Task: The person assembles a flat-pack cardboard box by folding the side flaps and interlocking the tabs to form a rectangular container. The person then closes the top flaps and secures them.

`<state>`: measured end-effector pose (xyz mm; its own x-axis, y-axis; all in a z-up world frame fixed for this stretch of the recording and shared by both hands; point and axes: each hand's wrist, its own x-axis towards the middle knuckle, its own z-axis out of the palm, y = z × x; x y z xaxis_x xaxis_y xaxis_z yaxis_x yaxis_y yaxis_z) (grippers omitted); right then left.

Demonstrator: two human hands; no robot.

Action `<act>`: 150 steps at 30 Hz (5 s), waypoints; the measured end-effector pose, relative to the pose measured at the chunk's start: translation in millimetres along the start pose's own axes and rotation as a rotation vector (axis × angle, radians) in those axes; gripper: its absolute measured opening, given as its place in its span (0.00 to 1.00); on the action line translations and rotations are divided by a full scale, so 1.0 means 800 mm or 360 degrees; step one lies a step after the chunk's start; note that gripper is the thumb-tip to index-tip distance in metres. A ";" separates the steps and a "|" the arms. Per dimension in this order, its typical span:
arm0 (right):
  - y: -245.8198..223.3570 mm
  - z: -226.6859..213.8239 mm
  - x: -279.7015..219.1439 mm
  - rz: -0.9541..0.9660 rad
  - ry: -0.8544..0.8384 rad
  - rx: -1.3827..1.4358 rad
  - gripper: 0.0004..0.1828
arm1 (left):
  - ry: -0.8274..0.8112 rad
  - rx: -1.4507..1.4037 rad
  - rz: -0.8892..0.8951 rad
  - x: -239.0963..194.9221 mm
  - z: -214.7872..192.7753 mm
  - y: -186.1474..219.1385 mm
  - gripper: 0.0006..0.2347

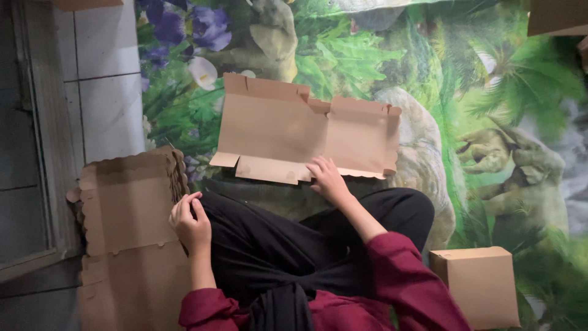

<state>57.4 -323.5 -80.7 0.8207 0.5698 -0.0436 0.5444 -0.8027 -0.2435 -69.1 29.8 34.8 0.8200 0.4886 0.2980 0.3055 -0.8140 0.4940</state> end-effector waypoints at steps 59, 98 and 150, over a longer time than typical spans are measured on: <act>0.004 0.034 0.099 0.0391 0.0063 -0.0501 0.13 | -0.0048 0.0104 -0.0080 0.007 -0.005 0.014 0.05; -0.003 0.038 0.004 0.0320 -0.0005 -0.0372 0.07 | -0.0012 0.0021 -0.0089 -0.003 0.015 -0.018 0.06; -0.045 0.051 0.042 0.1543 0.0735 0.3113 0.36 | -0.0035 -0.0066 -0.0148 -0.003 0.009 -0.011 0.05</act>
<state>58.5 -268.1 -112.8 0.7818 -0.0740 -0.6191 -0.4831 0.5558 -0.6765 -70.4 33.5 24.2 0.7997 0.5541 0.2313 0.3611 -0.7515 0.5521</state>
